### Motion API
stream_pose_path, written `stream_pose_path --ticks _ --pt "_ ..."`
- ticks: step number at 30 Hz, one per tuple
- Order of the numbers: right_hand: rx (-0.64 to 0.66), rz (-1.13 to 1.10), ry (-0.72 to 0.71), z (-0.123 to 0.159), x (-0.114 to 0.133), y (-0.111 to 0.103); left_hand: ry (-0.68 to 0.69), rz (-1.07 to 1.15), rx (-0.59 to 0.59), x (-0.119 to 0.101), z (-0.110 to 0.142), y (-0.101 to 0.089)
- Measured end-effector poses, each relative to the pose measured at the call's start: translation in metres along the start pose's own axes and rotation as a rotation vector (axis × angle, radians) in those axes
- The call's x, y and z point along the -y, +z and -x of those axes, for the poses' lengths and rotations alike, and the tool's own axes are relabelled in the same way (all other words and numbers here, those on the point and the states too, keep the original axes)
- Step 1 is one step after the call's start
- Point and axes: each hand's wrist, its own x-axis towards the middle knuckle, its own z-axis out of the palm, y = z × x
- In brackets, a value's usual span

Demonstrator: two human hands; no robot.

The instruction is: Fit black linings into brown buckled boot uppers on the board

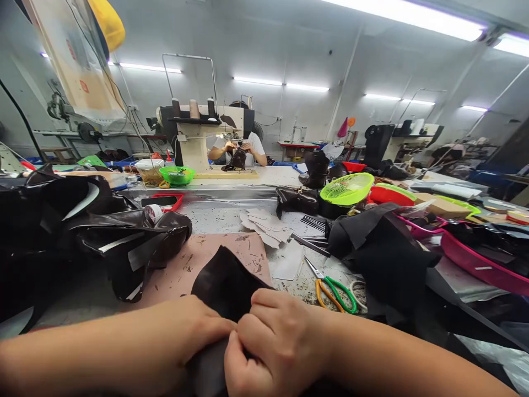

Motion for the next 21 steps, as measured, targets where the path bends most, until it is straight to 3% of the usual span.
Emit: stream_pose_path --ticks 5,9,11,12,14,17,19,21 --pt "-0.015 0.028 -0.017 -0.003 0.001 -0.009 -0.073 0.180 -0.174 0.016 0.021 0.037" --pt "0.091 0.004 -0.088 -0.009 -0.012 -0.006 -0.157 0.407 -0.229 0.040 0.028 0.057" --pt "0.177 -0.073 -0.059 -0.015 -0.029 -0.003 -0.192 0.549 -0.259 0.052 0.028 0.063" --pt "0.202 -0.137 0.012 -0.018 -0.041 -0.003 -0.217 0.641 -0.296 0.058 0.027 0.066" --pt "0.210 -0.286 0.304 -0.018 -0.070 -0.010 -0.307 0.899 -0.430 0.067 0.026 0.073" --pt "0.042 -0.390 0.938 0.006 -0.112 -0.030 -0.515 1.376 -0.680 0.075 0.026 0.084" --pt "-0.066 -0.474 1.260 0.037 -0.120 -0.038 -0.594 1.597 -0.802 0.079 0.027 0.088" --pt "0.223 -0.701 1.411 0.071 -0.107 -0.029 -0.614 1.721 -0.858 0.084 0.028 0.089"
